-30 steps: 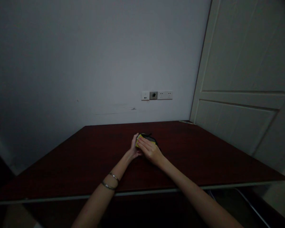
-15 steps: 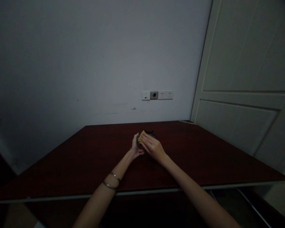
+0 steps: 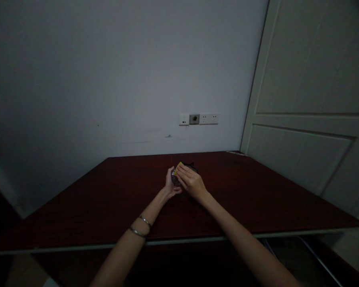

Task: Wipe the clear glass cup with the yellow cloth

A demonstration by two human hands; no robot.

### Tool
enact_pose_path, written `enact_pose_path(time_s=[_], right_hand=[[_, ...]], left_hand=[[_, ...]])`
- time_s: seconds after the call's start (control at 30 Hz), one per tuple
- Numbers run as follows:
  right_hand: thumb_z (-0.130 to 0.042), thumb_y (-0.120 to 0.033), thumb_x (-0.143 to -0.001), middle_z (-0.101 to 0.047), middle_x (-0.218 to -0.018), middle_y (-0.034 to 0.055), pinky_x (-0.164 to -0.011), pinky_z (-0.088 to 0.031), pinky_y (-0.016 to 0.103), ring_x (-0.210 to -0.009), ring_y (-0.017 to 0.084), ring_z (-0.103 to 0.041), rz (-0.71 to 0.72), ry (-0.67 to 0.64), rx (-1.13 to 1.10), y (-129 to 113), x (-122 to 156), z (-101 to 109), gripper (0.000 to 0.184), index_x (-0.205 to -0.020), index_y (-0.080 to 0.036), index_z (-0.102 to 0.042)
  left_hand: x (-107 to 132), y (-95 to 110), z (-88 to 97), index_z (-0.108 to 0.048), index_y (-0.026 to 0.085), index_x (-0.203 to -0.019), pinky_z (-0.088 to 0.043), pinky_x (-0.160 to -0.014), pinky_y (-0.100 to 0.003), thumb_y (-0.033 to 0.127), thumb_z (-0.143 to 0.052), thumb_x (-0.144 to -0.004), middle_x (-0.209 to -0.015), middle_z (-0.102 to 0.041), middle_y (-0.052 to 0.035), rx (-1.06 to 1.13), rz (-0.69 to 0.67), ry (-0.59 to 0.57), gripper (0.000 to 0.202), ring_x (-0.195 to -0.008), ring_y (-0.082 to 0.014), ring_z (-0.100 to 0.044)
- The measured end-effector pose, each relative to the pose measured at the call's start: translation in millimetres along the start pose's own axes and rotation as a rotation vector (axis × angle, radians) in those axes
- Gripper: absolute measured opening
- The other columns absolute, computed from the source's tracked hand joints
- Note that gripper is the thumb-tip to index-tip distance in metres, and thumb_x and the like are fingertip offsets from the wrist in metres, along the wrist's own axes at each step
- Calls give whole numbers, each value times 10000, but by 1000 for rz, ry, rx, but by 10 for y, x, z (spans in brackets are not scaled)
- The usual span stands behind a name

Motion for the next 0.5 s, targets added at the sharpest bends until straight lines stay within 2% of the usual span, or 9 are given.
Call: enact_pose_path(time_s=[0.17,0.2,0.33,0.43,0.5], right_hand=[[-462,-146,-825,-611,-1099,111,-976,-417,349,-1151,197,-468,81,-42,-30,-198,31,-11,279,-1071,-99,-585],[-461,-146,-826,-614,-1095,107,-974,-420,347,-1146,193,-473,93,-46,-35,-205,34,2,279,-1073,-103,-583],[-456,-150,-832,-611,-1102,104,-960,-434,342,-1122,185,-497,65,-27,-38,-82,21,78,283,-1085,-115,-576],[-458,-154,-832,-595,-1124,120,-949,-443,346,-1122,193,-497,-5,6,-15,8,14,113,285,-1089,-112,-574],[-461,-151,-829,-584,-1140,124,-954,-438,350,-1137,198,-483,-17,11,-14,-22,26,108,288,-1092,-114,-573]], left_hand=[[-5,72,32,-401,179,-484,-235,-277,-176,571,-468,-663,-350,-416,30,88,-182,45,436,-279,-69,-375],[-1,73,24,-402,179,-486,-232,-278,-175,567,-467,-667,-350,-413,31,90,-183,42,433,-281,-68,-375],[35,2,-39,-353,199,-438,-141,-234,-201,678,-365,-652,-287,-335,36,-36,6,2,525,-208,-69,-224],[67,13,-68,-367,197,-439,-147,-232,-200,689,-330,-657,-286,-337,36,-46,12,-8,540,-203,-64,-192],[71,17,-72,-383,192,-443,-152,-233,-197,680,-342,-659,-289,-343,36,-41,9,-2,535,-205,-65,-206]])
Point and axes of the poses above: each hand's wrist, its own x-axis away from the middle knuckle, its own z-axis out of the back of the hand, y = z × x, the point moved 5 cm from there along -x, towards the middle knuckle
